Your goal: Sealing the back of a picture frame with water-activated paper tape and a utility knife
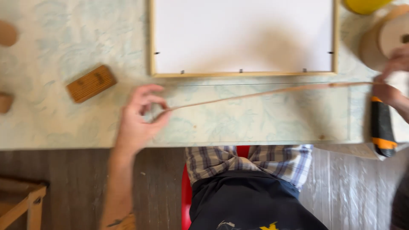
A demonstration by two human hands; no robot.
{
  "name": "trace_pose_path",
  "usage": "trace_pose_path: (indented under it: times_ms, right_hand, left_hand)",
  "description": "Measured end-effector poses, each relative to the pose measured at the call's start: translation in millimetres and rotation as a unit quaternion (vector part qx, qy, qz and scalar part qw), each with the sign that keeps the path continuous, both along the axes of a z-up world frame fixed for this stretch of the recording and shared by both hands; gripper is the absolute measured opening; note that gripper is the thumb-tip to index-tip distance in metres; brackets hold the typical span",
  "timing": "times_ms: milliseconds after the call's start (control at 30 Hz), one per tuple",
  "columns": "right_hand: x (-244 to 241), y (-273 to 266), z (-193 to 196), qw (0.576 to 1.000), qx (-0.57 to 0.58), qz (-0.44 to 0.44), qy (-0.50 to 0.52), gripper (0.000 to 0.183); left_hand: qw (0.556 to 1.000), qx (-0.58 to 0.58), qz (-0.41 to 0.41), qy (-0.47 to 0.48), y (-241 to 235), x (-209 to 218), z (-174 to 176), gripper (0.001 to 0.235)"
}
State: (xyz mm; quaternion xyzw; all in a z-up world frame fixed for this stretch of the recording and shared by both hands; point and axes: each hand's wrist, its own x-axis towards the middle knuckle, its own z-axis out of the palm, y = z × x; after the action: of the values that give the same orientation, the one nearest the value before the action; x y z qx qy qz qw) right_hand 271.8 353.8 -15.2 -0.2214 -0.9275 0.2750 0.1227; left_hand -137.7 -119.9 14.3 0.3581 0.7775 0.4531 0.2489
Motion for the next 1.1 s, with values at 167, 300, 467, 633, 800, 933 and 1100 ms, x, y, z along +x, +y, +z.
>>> trace_pose_path:
  times_ms: [167,300,467,633,800,933,1100]
  right_hand:
    - [-85,-64,60,0.967,-0.229,-0.099,0.045,0.014]
    - [-117,-77,78,0.948,-0.255,-0.162,-0.094,0.021]
    - [-128,-52,70,0.936,-0.283,-0.159,-0.137,0.026]
    - [-129,-42,54,0.923,-0.327,-0.154,-0.129,0.025]
    - [-125,-41,39,0.908,-0.383,-0.139,-0.101,0.021]
    - [-122,-36,36,0.914,-0.38,-0.11,-0.094,0.013]
    - [-120,-32,32,0.93,-0.341,-0.081,-0.109,0.025]
  left_hand:
    - [0.999,0.013,-0.029,-0.039,18,-53,1,0.043]
    - [0.986,-0.003,0.009,-0.166,38,-75,0,0.064]
    - [0.988,-0.07,0.012,-0.138,58,-91,5,0.067]
    - [0.99,-0.112,-0.006,-0.09,63,-99,-6,0.065]
    - [0.993,-0.108,-0.035,-0.042,56,-103,-15,0.064]
    - [0.989,-0.129,-0.022,-0.067,57,-100,-12,0.068]
    - [0.988,-0.149,-0.022,-0.028,60,-94,-6,0.058]
